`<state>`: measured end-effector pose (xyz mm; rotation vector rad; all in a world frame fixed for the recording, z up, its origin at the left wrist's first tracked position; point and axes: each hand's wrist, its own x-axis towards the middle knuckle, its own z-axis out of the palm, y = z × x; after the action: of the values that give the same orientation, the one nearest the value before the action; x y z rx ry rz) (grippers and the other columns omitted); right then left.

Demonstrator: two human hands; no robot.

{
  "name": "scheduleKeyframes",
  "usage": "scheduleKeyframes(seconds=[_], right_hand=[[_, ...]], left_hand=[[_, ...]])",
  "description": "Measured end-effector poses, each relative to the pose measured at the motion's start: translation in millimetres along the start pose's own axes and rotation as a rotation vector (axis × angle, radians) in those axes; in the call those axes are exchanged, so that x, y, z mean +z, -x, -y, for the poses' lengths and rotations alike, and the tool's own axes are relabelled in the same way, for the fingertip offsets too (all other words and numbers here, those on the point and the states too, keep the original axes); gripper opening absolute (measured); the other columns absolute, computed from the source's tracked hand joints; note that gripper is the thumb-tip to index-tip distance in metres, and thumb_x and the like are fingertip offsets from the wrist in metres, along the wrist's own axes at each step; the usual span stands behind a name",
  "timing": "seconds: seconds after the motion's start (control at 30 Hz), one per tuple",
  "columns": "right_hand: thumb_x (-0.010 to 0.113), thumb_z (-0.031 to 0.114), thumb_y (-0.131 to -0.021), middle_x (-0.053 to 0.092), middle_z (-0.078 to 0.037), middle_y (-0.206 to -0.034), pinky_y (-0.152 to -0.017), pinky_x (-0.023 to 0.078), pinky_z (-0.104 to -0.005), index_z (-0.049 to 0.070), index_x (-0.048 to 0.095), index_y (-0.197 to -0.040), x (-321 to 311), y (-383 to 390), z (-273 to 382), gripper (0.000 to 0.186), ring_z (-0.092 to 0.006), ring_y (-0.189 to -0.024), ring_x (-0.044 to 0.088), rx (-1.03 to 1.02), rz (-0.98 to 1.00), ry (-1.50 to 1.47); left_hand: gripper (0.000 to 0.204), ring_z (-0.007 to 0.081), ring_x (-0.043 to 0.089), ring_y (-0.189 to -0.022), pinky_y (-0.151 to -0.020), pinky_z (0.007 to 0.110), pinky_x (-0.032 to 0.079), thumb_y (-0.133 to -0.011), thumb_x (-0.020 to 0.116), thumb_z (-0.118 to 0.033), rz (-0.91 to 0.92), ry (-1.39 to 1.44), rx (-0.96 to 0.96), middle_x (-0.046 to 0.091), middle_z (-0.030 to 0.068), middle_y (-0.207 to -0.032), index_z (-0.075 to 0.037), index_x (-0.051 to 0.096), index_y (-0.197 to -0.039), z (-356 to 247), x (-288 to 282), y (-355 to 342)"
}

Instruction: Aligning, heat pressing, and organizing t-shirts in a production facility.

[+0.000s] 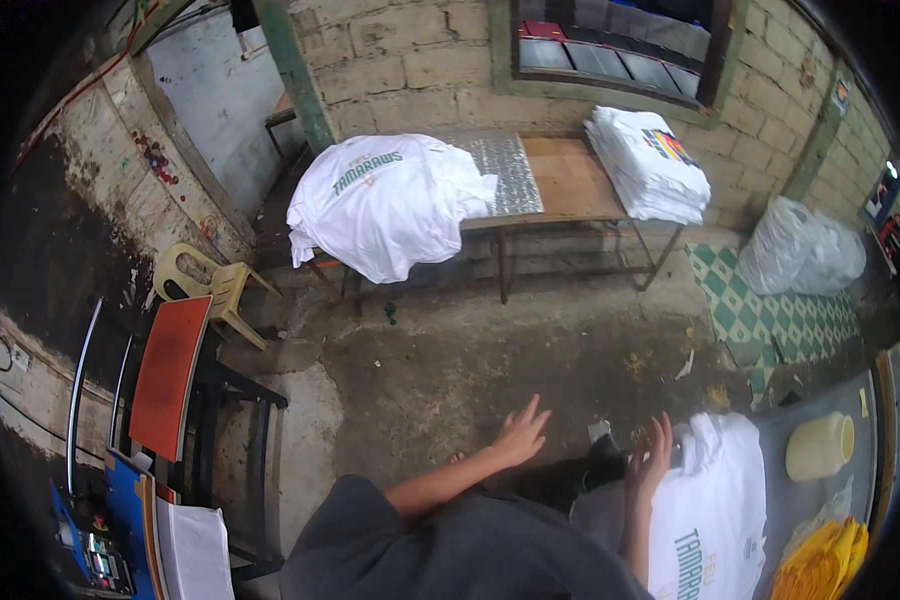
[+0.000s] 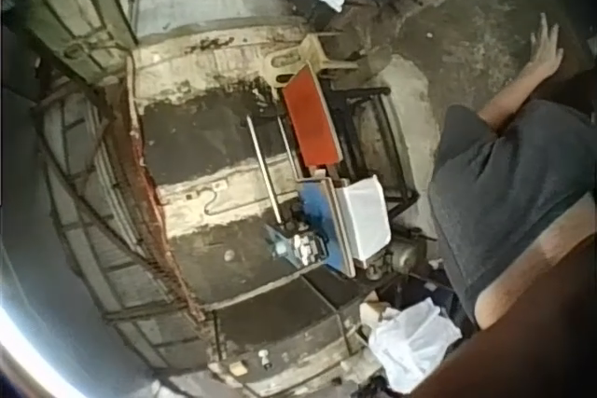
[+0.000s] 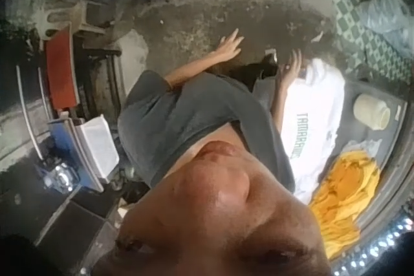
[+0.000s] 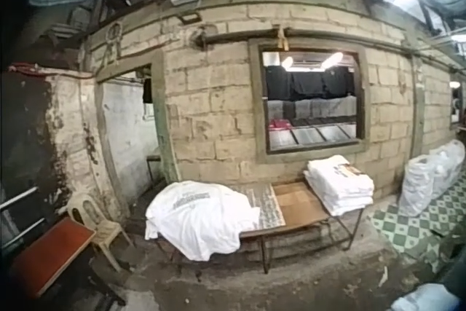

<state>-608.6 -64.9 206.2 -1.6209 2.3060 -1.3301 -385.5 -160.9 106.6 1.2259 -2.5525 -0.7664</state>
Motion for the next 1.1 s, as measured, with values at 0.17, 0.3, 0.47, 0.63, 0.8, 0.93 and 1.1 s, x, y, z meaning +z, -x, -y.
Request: scheduleKeyframes(seconds=[0.17, 0.3, 0.47, 0.63, 0.8, 0.93, 1.1], right_hand=[[0.05, -0.003, -0.078, 0.05, -0.016, -0.121, -0.081, 0.046, -0.0362, 0.005, 0.054, -0.11, 118.7, -40.0, 91.1, 0.033, -0.0338, -0.101, 0.055, -0.186, 0.177, -0.103], [0.05, -0.002, -0.078, 0.052, -0.015, -0.119, -0.077, 0.048, -0.0369, 0.004, 0.056, -0.107, 193.3, -64.1, 148.9, 0.03, -0.034, -0.095, 0.058, -0.271, 0.395, -0.156], [0.053, -0.001, -0.078, 0.058, -0.015, -0.107, -0.078, 0.048, -0.0374, 0.002, 0.059, -0.095, 278.3, -98.8, 193.5, 0.019, -0.034, -0.094, 0.058, -0.362, 0.572, -0.268], [0.053, 0.002, -0.079, 0.06, -0.014, -0.103, -0.077, 0.048, -0.038, 0.002, 0.06, -0.092, 365.6, -149.6, 210.6, 0.015, -0.034, -0.091, 0.058, -0.459, 0.711, -0.3], [0.052, 0.001, -0.077, 0.06, -0.014, -0.102, -0.074, 0.048, -0.0387, 0.003, 0.061, -0.091, 467.6, -237.1, 231.0, 0.017, -0.0339, -0.087, 0.059, -0.531, 0.694, -0.331], [0.051, 0.001, -0.077, 0.06, -0.015, -0.1, -0.073, 0.048, -0.0387, 0.003, 0.06, -0.092, 538.6, -320.6, 265.4, 0.017, -0.034, -0.087, 0.059, -0.637, 0.654, -0.392], [0.05, -0.001, -0.077, 0.061, -0.015, -0.095, -0.073, 0.048, -0.0386, 0.002, 0.059, -0.091, 614.2, -401.6, 311.0, 0.017, -0.0334, -0.084, 0.059, -0.65, 0.592, -0.404]], left_hand=[[0.046, 0.039, 0.04, -0.118, -0.095, 0.043, 0.038, -0.082, 0.052, -0.02, -0.089, 0.183, -0.288, 0.02, 0.0236, -0.141, -0.007, 0.043, -0.125, 138.8, -58.7, 48.7], [0.038, 0.0356, 0.043, -0.117, -0.095, 0.04, 0.038, -0.082, 0.052, -0.018, -0.135, 0.168, -0.486, 0.033, 0.0228, -0.135, -0.006, 0.05, -0.118, 222.2, -98.0, 100.0], [0.032, 0.0343, 0.051, -0.106, -0.089, 0.039, 0.042, -0.081, 0.052, -0.016, -0.151, 0.282, -0.794, 0.045, 0.0169, -0.125, -0.005, 0.055, -0.111, 269.8, -119.2, 126.4], [0.026, 0.0357, 0.053, -0.099, -0.085, 0.042, 0.042, -0.081, 0.051, -0.016, -0.228, 0.412, -0.772, 0.056, 0.0182, -0.106, -0.004, 0.059, -0.102, 296.0, -116.5, 102.8], [0.026, 0.0343, 0.055, -0.096, -0.083, 0.041, 0.043, -0.081, 0.051, -0.017, -0.263, 0.421, -0.727, 0.057, 0.0169, -0.104, -0.004, 0.059, -0.102, 357.9, -155.0, 43.2], [0.025, 0.0342, 0.055, -0.095, -0.082, 0.04, 0.044, -0.081, 0.051, -0.017, -0.31, 0.318, -0.733, 0.058, 0.0167, -0.103, -0.004, 0.059, -0.101, 406.6, -230.8, -18.5], [0.031, 0.0287, 0.058, -0.097, -0.082, 0.036, 0.046, -0.081, 0.055, -0.012, -0.561, 0.081, -0.654, 0.058, 0.0151, -0.107, -0.006, 0.055, -0.112, 477.2, -334.6, -98.2]])
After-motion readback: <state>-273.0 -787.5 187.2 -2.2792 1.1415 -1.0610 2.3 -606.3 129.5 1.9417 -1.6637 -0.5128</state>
